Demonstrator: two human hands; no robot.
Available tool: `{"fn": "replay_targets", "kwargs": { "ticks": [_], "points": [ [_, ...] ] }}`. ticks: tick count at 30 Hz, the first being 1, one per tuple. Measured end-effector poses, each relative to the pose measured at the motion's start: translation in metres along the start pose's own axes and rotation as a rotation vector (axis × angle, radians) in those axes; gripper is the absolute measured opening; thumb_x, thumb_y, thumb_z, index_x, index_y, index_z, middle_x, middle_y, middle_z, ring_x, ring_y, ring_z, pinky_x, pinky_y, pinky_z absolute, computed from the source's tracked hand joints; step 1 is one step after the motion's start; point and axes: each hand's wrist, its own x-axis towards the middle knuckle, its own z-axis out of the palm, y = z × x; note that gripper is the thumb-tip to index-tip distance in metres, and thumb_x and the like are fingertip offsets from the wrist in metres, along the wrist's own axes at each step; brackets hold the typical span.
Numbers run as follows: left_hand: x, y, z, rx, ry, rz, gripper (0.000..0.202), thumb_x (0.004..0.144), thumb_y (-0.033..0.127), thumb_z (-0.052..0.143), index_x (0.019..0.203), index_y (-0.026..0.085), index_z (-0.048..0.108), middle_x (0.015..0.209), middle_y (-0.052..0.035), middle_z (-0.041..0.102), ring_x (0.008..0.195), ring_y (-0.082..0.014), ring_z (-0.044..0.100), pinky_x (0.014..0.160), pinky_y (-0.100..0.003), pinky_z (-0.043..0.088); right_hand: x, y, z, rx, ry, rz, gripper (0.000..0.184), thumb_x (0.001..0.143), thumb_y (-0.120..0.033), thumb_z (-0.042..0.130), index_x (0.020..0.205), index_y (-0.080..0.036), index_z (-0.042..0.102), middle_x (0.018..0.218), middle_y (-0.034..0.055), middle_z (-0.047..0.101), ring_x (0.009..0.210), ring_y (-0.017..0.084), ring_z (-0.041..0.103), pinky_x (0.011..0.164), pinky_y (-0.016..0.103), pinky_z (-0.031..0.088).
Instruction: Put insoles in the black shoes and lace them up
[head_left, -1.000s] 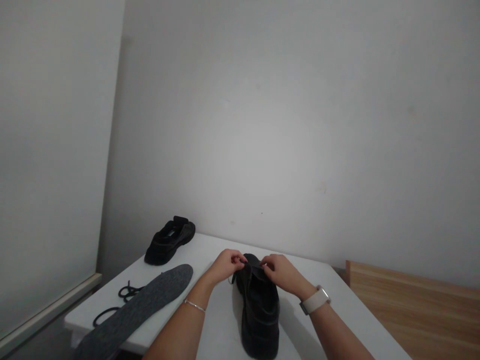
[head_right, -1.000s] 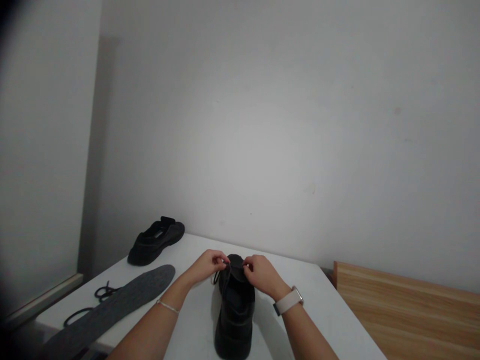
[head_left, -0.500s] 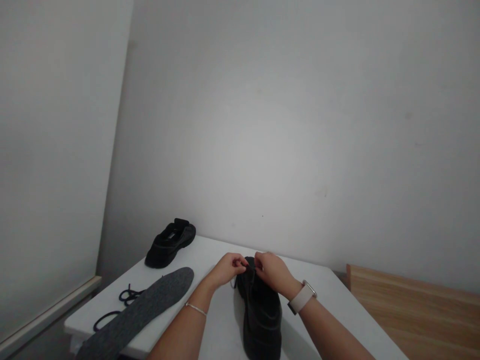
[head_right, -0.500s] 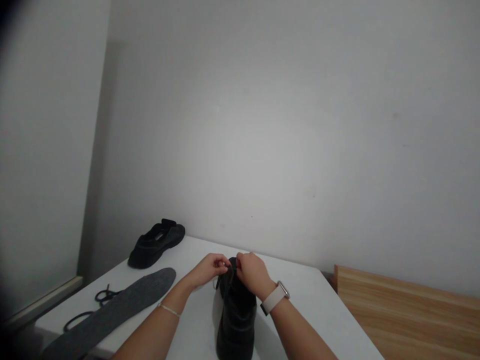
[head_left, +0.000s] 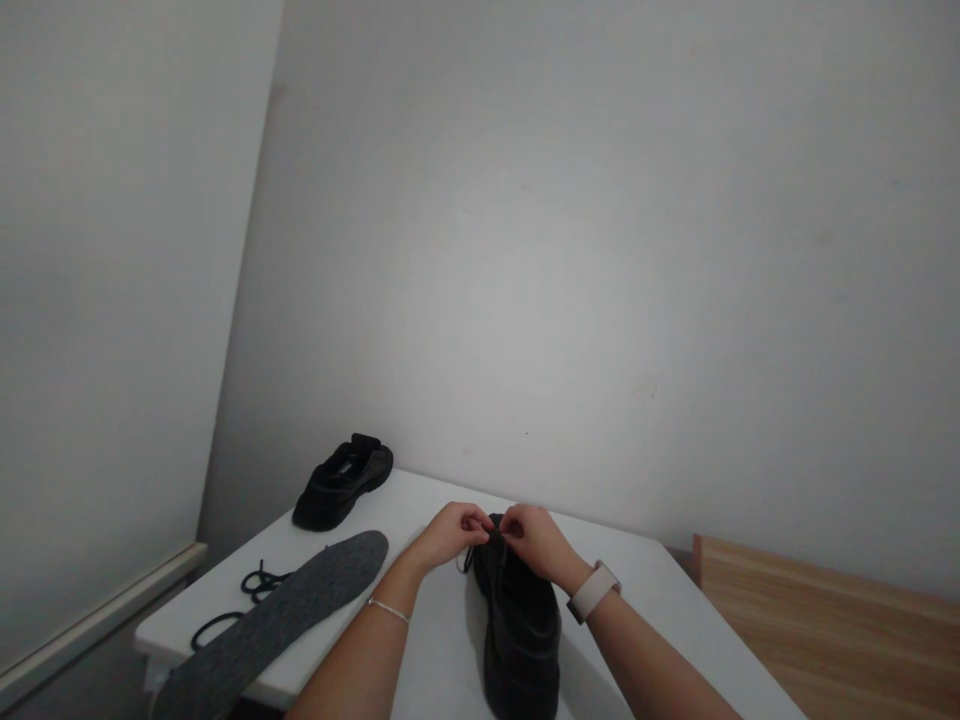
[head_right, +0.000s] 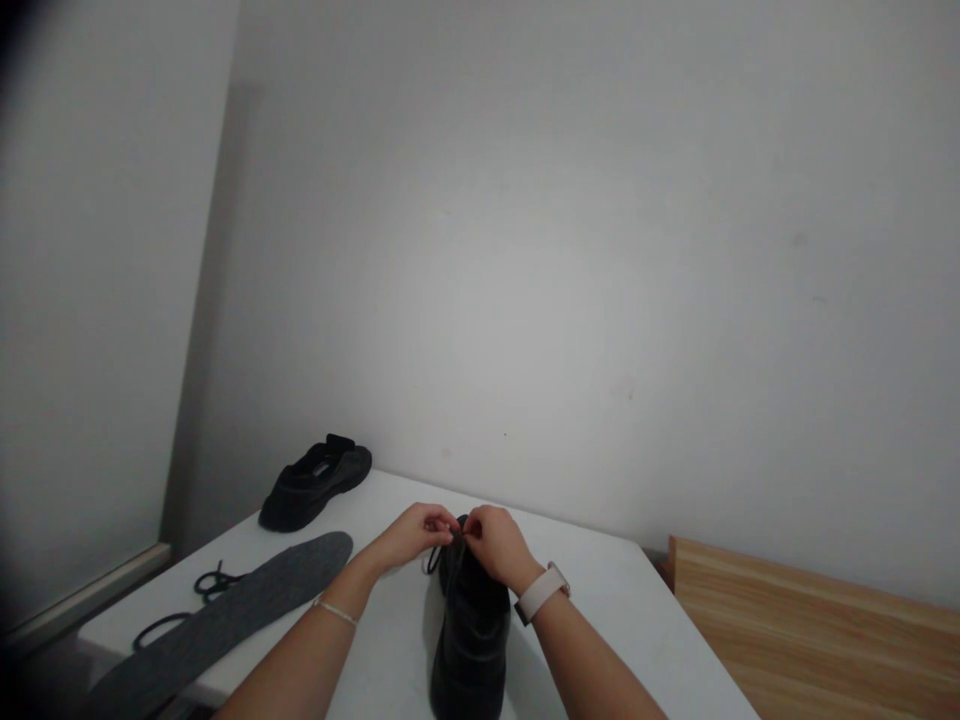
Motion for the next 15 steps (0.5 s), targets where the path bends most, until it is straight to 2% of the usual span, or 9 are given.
{"fn": "replay_targets", "kwargs": {
  "ticks": [3,6,11,15],
  "points": [
    [-0.003,-0.004,-0.002,0.175,-0.012,-0.023,0.023,0.065,0.01,0.06,0.087,0.012,0.068,0.067,-0.0012,0.062,0.063,-0.0139,0.057,0.059,-0.023,0.041,0.001,0.003,0.0,0.085,0.073,0.016,0.01,0.071,-0.013,0.056,0.075,-0.014,0.066,0.068,0.0039,0.066,0.063,0.015,0.058,0.06,0.023,0.041],
    [-0.005,-0.009,-0.004,0.32,0.097,-0.044,0.016,0.064,0.006,0.058,0.075,0.014,0.067,0.068,-0.0011,0.06,0.067,-0.0156,0.056,0.063,-0.025,0.04,0.003,0.007,-0.01,0.26,0.188,0.033,0.006,0.072,-0.018,0.056,0.072,-0.015,0.061,0.061,0.0007,0.061,0.057,0.013,0.055,0.056,0.024,0.041],
    [0.001,-0.016,-0.002,0.387,0.36,-0.038,0.017,0.066,0.003,0.055,0.071,0.016,0.064,0.08,-0.0033,0.057,0.082,-0.0183,0.054,0.078,-0.028,0.036,-0.001,-0.004,-0.052,0.613,0.284,-0.006,0.014,0.075,-0.031,0.057,0.077,-0.017,0.054,0.06,-0.0013,0.057,0.053,0.013,0.055,0.051,0.024,0.045],
    [0.013,-0.023,0.007,0.271,0.426,-0.049,0.016,0.071,0.009,0.052,0.077,0.017,0.064,0.067,0.0005,0.056,0.066,-0.0148,0.056,0.067,-0.025,0.039,-0.018,-0.031,-0.083,0.58,0.332,-0.095,0.014,0.077,-0.031,0.058,0.077,-0.018,0.055,0.063,-0.0011,0.058,0.054,0.012,0.055,0.053,0.024,0.047]
  ]
}}
